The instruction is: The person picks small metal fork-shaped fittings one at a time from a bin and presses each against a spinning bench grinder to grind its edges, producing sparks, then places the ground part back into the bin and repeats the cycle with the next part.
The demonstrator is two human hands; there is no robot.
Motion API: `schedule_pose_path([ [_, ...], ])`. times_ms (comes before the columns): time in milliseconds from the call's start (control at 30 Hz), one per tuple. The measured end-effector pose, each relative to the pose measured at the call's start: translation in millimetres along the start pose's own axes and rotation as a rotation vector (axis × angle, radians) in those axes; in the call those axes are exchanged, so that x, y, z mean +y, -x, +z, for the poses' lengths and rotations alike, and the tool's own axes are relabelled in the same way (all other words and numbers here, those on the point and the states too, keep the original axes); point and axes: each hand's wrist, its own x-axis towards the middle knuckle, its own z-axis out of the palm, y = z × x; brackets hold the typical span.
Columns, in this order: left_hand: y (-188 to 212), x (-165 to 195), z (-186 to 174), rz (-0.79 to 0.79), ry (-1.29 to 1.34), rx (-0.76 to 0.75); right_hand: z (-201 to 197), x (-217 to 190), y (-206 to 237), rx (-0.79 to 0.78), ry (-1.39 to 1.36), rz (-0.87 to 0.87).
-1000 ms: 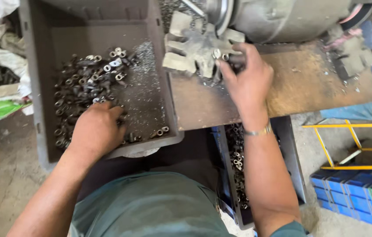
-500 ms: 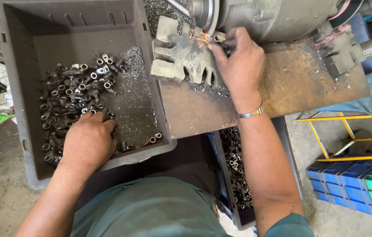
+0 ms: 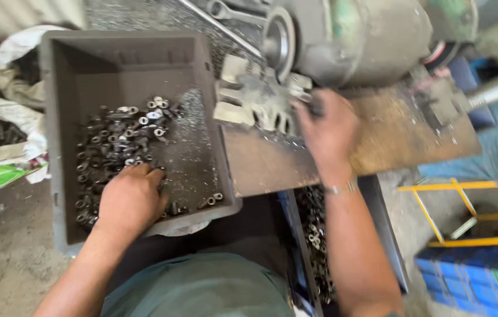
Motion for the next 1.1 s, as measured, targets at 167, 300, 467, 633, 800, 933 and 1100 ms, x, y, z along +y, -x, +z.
schedule_pose_path([
  [167, 6.6, 16.7, -22.8, -0.072, 0.656, 0.119, -36.7, -54.5, 48.2, 0.058, -0.505, 0.303],
  [300, -3.4, 46.7, -30.9, -0.085, 1.112, 0.011, -45.3, -104.2, 71.0, -0.217, -0.612, -0.014],
  [467, -18.5, 50.3, -34.2, 0.056, 1.325, -0.083, -46.2, -111.2, 57.4, -0.175, -0.538, -0.110],
  [633, -23.8, 7.9, -19.0, 0.170, 0.283, -0.201, -28.6, -58.2, 27.5, -0.038, -0.173, -0.130],
  [800, -27.9, -4.6, 6.3, 0.141, -0.030, -0.695, -1.6, -9.8, 1.3, -0.088, -0.170, 0.046],
  [933, -33.6, -0.5, 9.8, 0.152, -0.082, -0.790, 22.6, -2.6, -15.5, -0.113, -0.183, 0.117],
  [1100, -35.5, 1.7, 5.6, 0.126, -0.083, -0.820, 35.6, -6.0, -23.4, -0.105, -0.035, 0.083],
])
